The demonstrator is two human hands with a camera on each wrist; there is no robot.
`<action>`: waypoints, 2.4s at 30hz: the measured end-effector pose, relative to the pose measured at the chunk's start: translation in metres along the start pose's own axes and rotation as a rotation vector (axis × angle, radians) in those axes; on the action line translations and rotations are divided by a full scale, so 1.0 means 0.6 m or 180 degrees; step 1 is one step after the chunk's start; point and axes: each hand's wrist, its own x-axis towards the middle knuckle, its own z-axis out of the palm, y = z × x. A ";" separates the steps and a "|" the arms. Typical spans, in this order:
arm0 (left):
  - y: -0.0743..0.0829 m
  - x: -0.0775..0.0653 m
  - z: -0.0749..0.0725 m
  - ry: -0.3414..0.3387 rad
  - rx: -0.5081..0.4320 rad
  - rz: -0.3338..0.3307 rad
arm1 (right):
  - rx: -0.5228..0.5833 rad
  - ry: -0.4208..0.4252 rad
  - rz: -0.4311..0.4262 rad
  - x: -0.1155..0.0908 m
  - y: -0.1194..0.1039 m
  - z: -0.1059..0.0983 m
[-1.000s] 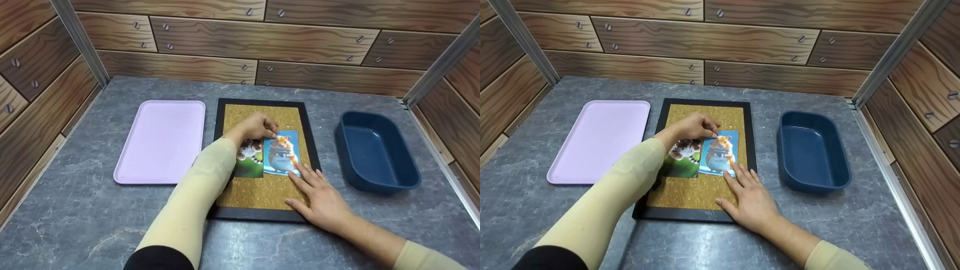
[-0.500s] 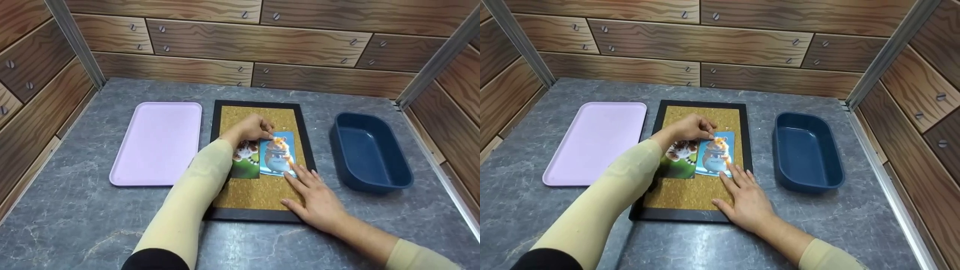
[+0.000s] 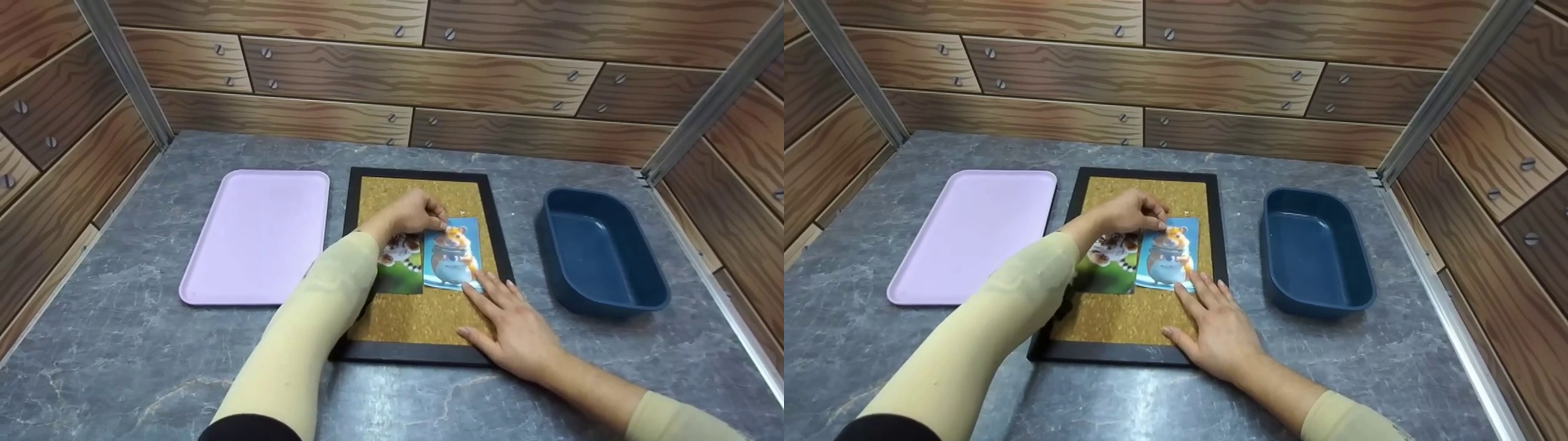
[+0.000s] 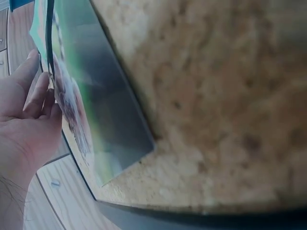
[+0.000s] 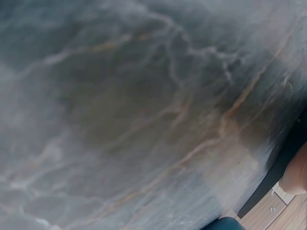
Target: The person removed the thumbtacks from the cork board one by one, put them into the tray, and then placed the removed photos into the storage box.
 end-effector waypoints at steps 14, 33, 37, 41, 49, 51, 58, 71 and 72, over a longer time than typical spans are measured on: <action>0.011 -0.024 -0.037 0.0267 -0.0116 0.0196 | -0.0018 0.0027 -0.0033 0.001 0.003 0.001; 0.027 -0.078 -0.118 0.0596 -0.0085 0.0416 | 0.0026 -0.0024 -0.0001 0.003 0.002 0.001; 0.031 -0.092 -0.136 0.0639 -0.0091 0.0431 | 0.0008 0.0026 -0.0035 0.003 0.002 0.001; 0.034 -0.106 -0.154 0.0723 -0.0044 0.0441 | -0.0006 0.0052 -0.0042 0.003 0.003 0.001; 0.021 -0.137 -0.184 0.0810 -0.0134 0.0379 | -0.0012 -0.0030 0.0004 0.005 0.004 0.004; 0.015 -0.142 -0.189 0.0850 -0.0180 0.0380 | -0.0017 -0.0009 -0.0007 0.005 0.004 0.005; 0.002 -0.162 -0.215 0.1073 -0.0317 0.0414 | -0.0009 0.0038 -0.0018 0.005 0.004 0.006; -0.028 -0.206 -0.255 0.1334 -0.0519 0.0271 | -0.0013 0.0079 -0.0064 0.005 0.005 0.005; -0.030 -0.209 -0.257 0.1351 -0.0526 0.0265 | -0.0018 0.0091 -0.0070 0.005 0.005 0.005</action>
